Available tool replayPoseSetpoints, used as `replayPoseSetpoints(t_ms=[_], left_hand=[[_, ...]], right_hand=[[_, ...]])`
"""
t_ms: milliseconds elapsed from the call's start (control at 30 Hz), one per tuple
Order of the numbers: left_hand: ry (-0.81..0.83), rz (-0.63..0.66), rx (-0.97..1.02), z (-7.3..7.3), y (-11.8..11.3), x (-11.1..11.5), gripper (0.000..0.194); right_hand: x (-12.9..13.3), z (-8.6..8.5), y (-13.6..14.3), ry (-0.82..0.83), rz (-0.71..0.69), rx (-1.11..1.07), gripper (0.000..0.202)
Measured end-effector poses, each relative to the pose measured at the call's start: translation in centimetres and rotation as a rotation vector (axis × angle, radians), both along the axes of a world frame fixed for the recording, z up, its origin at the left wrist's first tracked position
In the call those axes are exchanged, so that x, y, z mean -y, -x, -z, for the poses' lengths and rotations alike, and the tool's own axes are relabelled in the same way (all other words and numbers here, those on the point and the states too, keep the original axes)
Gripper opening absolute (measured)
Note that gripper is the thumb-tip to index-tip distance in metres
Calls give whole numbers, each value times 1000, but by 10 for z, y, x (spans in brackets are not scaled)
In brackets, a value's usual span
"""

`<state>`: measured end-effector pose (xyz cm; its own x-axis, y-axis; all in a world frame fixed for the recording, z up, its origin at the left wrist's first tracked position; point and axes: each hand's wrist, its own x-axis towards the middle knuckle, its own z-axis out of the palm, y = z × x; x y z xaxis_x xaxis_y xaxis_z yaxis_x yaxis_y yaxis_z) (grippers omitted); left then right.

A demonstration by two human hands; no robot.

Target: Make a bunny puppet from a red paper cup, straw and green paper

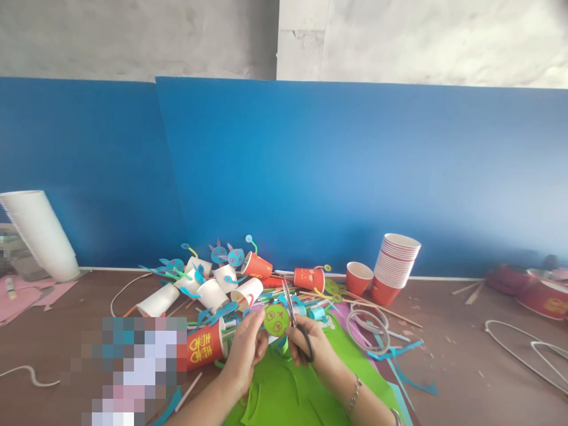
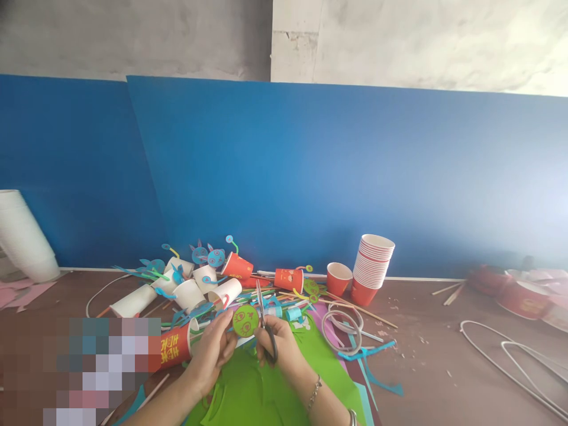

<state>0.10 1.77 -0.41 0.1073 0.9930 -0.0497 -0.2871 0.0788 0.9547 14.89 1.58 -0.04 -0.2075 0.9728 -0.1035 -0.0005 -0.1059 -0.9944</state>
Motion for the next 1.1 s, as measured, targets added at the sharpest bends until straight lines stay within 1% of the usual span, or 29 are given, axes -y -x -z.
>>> replayPoseSetpoints(t_ms=[67,200,333,400,500,533,600,667,733,833,933,1000,1100], left_hand=[[3,8,-2,0,0,0,41],[7,75,-37,0,2,-2,36],[2,99,-44,2,3,-2,35],[1,125,-33,2,3,-1,34],[11,166,8,0,3,0,32],[17,178,23,-2,4,1,32],[23,202,39,-5,4,2,32],[24,216,25,-7,3,2,33],[20,206,-14,-9,3,2,33],[0,160,-82,-9,1,1,29],[-5,188,-129,-9,2,-1,30],[-4,191,-121,-8,3,-3,30],[-11,121,-73,-8,6,-3,32]], right_hand=[[0,-1,0,0,2,4,34],[0,-2,2,11,10,-1,34],[0,-2,0,-10,23,-55,33],[0,-3,-2,-13,-11,-121,34],[0,-3,-4,-6,-120,-212,36],[1,-3,-5,-6,-137,-225,37],[1,-3,-4,-6,-98,-230,38],[1,-3,-3,-8,-15,-232,37],[1,-3,-2,-10,23,-209,35],[1,-5,-3,-31,34,-138,34],[-1,-7,-7,-45,67,-115,35],[-1,-8,-9,-35,45,-99,34],[0,-10,-8,5,-33,-44,32]])
